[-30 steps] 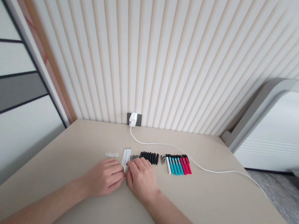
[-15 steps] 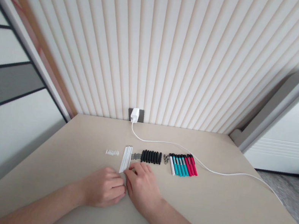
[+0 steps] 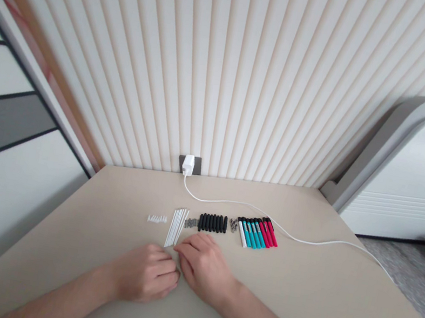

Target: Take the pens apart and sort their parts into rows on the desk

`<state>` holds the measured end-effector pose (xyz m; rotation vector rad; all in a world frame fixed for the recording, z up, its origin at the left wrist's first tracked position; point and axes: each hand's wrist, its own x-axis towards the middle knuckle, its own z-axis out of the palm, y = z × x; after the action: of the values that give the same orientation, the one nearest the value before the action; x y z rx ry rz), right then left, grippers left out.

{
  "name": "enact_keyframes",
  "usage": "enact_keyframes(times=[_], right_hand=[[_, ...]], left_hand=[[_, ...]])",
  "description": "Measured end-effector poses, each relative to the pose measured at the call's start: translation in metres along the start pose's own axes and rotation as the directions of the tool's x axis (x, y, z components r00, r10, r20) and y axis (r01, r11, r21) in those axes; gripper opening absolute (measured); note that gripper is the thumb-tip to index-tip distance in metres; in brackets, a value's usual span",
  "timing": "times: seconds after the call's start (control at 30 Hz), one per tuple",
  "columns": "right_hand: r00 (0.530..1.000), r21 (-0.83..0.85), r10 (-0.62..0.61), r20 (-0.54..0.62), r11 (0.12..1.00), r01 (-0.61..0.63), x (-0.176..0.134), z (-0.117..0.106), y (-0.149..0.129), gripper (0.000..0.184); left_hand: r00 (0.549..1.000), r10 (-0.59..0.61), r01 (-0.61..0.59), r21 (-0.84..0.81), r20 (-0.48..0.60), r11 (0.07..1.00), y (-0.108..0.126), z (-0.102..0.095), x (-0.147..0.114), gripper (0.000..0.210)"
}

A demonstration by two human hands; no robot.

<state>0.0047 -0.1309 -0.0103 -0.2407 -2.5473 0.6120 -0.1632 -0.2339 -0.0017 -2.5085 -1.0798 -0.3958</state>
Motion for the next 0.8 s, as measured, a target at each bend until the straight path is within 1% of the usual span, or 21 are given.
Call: enact_keyframes(times=[0.1, 0.2, 0.37, 0.47, 0.57, 0.73, 0.8], right_hand=[[1.000, 0.047, 0.007, 0.001, 0.999, -0.007, -0.005, -0.012, -0.001, 0.022], [1.000, 0.039, 0.007, 0.018, 0.999, -0.008, -0.006, -0.018, -0.003, 0.023], [0.995, 0.031, -0.035, 0.094, 0.999, 0.032, -0.005, -0.015, -0.002, 0.022], [0.995, 0.020, -0.033, 0.089, 0.999, 0.032, -0.005, -0.015, 0.000, 0.022], [0.996, 0.004, -0.029, 0.079, 1.000, 0.028, -0.005, -0.016, 0.002, 0.022], [0.994, 0.004, -0.033, 0.106, 0.999, 0.032, -0.005, -0.016, 0.004, 0.023], [0.995, 0.011, -0.029, 0.097, 1.000, 0.028, -0.005, -0.015, 0.004, 0.022]], left_hand=[[1.000, 0.014, -0.013, -0.008, 0.013, 1.000, 0.000, 0.002, -0.002, 0.019], [0.999, 0.025, -0.024, -0.017, 0.023, 1.000, 0.000, 0.001, -0.002, 0.018], [0.998, 0.008, -0.008, -0.005, 0.057, 1.000, -0.001, -0.006, 0.003, 0.015], [0.997, -0.001, 0.001, -0.011, 0.083, 1.000, -0.002, -0.008, 0.005, 0.012], [0.995, -0.012, 0.013, -0.010, 0.099, 1.000, -0.003, -0.006, 0.003, 0.009], [0.994, -0.019, 0.020, -0.012, 0.110, 1.000, -0.004, -0.003, 0.001, 0.010], [0.993, -0.026, 0.028, -0.017, 0.112, 0.999, -0.003, -0.003, 0.001, 0.010]])
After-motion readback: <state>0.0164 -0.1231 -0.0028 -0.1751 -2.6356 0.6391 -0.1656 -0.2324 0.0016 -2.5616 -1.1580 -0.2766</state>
